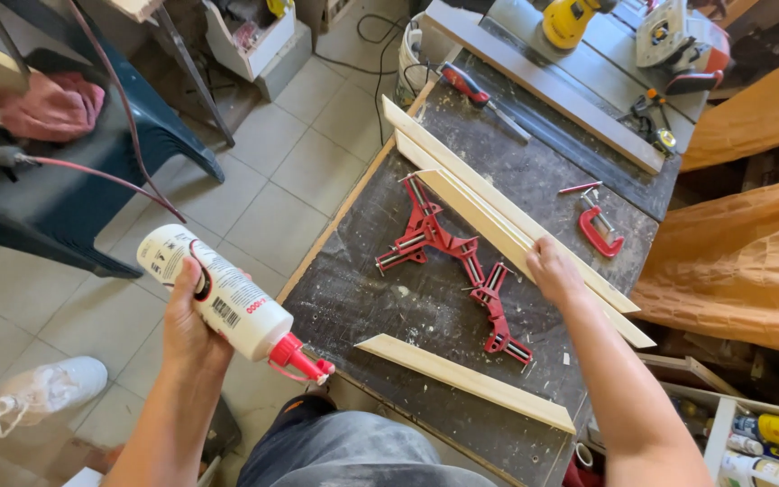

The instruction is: The person applies glue from a bottle onto the edges of wooden strips and then joins the corners of the strips together using clamps.

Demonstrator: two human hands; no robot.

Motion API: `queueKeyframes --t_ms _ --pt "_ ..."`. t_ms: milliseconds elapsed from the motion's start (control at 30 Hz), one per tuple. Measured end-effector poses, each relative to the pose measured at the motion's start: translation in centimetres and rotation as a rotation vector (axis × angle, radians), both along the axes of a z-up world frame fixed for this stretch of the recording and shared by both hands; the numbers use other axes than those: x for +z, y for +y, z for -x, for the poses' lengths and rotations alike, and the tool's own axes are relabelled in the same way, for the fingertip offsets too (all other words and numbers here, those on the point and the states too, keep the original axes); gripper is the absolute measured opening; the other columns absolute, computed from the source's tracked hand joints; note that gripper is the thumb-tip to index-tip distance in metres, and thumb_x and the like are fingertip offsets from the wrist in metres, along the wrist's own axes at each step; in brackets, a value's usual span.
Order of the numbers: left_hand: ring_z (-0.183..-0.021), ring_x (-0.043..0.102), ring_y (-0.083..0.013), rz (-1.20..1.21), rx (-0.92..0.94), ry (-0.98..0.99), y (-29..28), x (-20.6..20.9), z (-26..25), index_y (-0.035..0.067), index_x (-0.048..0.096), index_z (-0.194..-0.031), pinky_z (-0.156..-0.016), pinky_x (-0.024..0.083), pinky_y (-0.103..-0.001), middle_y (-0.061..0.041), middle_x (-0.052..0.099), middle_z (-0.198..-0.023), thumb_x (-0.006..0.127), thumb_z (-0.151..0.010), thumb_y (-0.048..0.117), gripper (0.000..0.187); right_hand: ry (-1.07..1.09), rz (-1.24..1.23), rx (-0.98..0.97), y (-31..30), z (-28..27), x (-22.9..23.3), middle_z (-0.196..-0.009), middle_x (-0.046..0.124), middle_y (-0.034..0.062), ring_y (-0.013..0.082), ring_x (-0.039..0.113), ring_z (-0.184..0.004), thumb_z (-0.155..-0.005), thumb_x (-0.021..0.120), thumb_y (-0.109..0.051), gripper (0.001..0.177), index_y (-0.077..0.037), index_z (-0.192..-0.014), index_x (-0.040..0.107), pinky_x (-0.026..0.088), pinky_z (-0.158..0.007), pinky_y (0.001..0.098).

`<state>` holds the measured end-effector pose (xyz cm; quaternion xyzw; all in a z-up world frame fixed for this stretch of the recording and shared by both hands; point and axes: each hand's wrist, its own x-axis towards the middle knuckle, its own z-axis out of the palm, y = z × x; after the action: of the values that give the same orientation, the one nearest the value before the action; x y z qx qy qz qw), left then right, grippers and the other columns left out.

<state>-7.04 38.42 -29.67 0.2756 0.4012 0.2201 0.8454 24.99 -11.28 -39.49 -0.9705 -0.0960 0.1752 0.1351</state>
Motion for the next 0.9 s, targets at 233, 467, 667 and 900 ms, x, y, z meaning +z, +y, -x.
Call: queueKeyframes --t_ms 233,467,667,900 --pt "-0.092 0.081 -0.0221 -0.205 -0.011 -0.215 -1.3 8.6 -2.1 0.018 0.066 -0.112 -0.084 0.071 -0.038 -0.01 0.08 -0.103 0.073 -0.093 0.057 0.045 0.099 -0.627 0.033 -0.2 15.3 7.0 -0.073 0.069 0.0204 0.0334 0.072 -0.065 -0.084 0.084 -0.023 0.033 -0.005 -0.102 0.063 0.058 -0.067 0.0486" --pt "-0.108 0.073 -0.0331 -0.509 -0.038 -0.79 -6.9 21.6 -3.3 0.013 0.057 -0.14 -0.107 0.061 -0.05 -0.017 0.074 -0.113 0.094 -0.084 0.039 0.073 0.131 -0.946 -0.137 1.5 27.1 6.6 -0.084 0.053 -0.0003 0.0126 0.041 -0.065 -0.099 0.065 -0.029 0.025 -0.012 -0.116 0.073 0.035 -0.063 0.0292" --pt "-0.123 0.069 -0.0359 -0.657 -0.296 -1.056 -13.6 27.3 -4.8 0.009 0.053 -0.147 -0.123 0.057 -0.059 -0.018 0.071 -0.123 0.089 -0.097 0.024 0.063 0.177 -0.986 -0.139 1.2 30.5 7.3 -0.06 0.038 -0.0042 0.0096 0.031 -0.053 -0.102 0.065 -0.026 0.022 -0.011 -0.1 0.08 0.026 -0.052 0.0281" --pt "-0.117 0.069 -0.0375 -0.792 -0.384 -1.049 -17.9 29.8 -4.7 0.009 0.052 -0.141 -0.11 0.064 -0.063 -0.013 0.064 -0.121 0.087 -0.095 0.011 0.058 0.189 -1.028 -0.128 0.0 31.6 5.2 -0.063 0.043 -0.0033 0.0118 0.035 -0.056 -0.1 0.069 -0.033 0.025 -0.011 -0.098 0.082 0.03 -0.055 0.0274"
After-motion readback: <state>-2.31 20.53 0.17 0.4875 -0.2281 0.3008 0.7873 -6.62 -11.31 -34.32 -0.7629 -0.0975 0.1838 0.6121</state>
